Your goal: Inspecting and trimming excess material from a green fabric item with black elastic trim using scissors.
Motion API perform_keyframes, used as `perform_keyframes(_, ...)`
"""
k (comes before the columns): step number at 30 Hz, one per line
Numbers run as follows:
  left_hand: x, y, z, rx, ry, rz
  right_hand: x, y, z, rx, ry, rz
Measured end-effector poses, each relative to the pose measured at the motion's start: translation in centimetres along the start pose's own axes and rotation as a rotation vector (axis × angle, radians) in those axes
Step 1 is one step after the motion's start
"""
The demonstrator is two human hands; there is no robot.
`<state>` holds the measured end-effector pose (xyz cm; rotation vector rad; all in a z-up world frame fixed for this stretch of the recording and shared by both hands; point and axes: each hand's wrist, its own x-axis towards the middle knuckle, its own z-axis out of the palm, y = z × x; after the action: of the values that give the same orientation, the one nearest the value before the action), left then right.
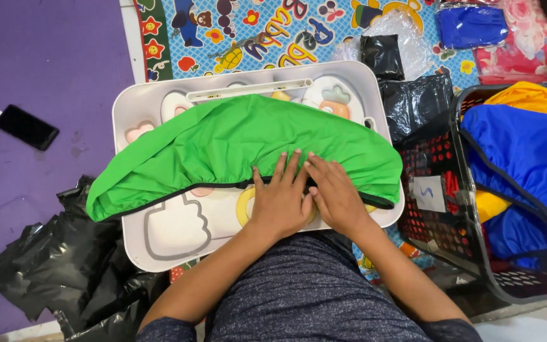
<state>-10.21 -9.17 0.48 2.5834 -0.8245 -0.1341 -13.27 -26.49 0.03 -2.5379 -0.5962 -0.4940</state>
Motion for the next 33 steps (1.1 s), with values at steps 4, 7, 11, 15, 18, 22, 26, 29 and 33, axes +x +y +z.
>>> perform_keyframes(4,-0.5,-7.7,0.2,-0.030,0.571,0.149,-1.6,1.7,1.5,0.048,-0.059,0.098)
perform_keyframes(7,-0.3,-14.1,-5.3,0.261,0.831,0.124,-2.4,2.8,2.0,-0.063,-0.163,0.005)
perform_keyframes(11,-0.2,-18.1,-11.7,0.417,0.496,-0.185,-2.7,3.4,2.2,-0.123,-0.184,-0.013)
perform_keyframes(15,0.4,-22.1,-12.3,0.152,0.046,-0.335,-2.5,3.0,2.1,-0.205,-0.139,0.015)
perform_keyframes(18,1.0,-24.8,-10.4,0.021,0.065,-0.438,-1.1,0.6,2.3,-0.302,0.056,-0.101)
perform_keyframes(22,2.6,-28.1,-9.5,-0.131,0.053,-0.524,0.2,0.6,3.5,-0.277,0.090,-0.157)
perform_keyframes(26,0.9,-28.4,-11.5,-0.082,0.187,-0.499,-0.4,1.4,3.5,-0.250,-0.004,-0.081)
perform_keyframes(29,-2.3,-26.6,-14.5,-0.069,0.136,-0.587,0.9,-0.5,1.5,-0.216,-0.062,-0.041)
perform_keyframes(33,-8.7,-24.2,-17.2,-0.089,-0.189,-0.862,2.0,-2.5,0.2,-0.111,-0.022,-0.043)
